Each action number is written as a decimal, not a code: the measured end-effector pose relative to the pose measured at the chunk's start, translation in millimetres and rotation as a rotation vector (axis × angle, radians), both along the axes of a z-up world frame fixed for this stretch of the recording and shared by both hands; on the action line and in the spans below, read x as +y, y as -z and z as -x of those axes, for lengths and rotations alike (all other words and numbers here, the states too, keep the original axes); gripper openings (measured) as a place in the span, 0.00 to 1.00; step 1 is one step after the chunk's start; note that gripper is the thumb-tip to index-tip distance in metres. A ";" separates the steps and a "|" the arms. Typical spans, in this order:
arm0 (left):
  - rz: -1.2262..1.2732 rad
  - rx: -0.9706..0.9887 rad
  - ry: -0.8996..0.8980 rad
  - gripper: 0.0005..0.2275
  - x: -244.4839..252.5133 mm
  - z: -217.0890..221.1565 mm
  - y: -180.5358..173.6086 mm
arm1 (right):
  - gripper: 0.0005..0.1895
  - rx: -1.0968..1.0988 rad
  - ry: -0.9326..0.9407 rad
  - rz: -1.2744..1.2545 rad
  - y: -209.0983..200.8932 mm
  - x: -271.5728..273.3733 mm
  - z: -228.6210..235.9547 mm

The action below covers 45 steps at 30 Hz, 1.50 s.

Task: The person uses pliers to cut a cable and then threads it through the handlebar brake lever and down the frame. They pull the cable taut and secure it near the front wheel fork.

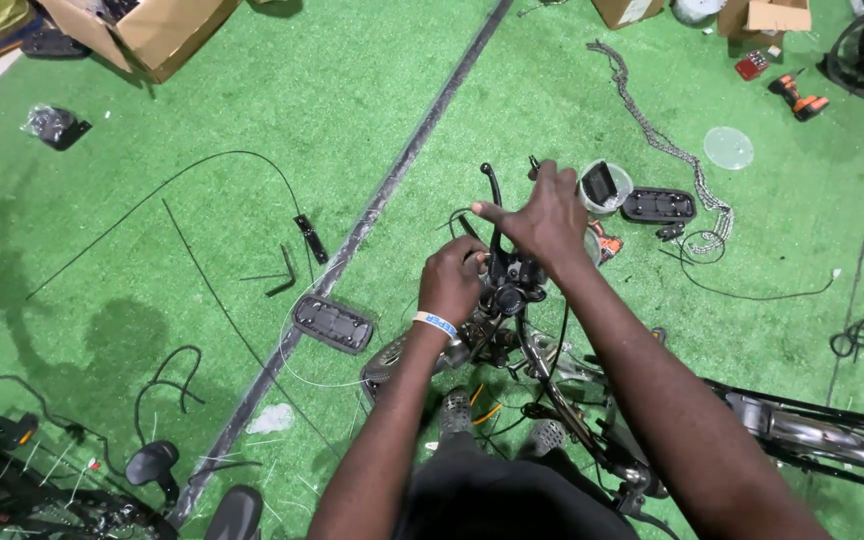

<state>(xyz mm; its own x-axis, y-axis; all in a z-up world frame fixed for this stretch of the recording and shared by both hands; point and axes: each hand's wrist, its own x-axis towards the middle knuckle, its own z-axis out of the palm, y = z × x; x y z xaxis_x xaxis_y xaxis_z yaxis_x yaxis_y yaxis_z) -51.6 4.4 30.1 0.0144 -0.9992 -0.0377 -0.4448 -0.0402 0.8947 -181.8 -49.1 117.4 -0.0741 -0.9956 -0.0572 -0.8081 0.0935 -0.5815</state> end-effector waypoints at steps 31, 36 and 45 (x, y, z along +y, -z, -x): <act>0.177 -0.669 0.287 0.04 -55.5 7.5 9.8 | 0.12 0.031 -0.020 0.350 95.5 -24.1 41.2; 0.017 -0.487 0.240 0.05 -45.8 -0.1 3.7 | 0.11 0.026 -0.040 0.333 95.8 -24.2 43.7; -0.012 0.209 -0.126 0.11 29.6 5.9 -17.3 | 0.13 0.018 -0.016 0.340 100.5 -30.5 43.6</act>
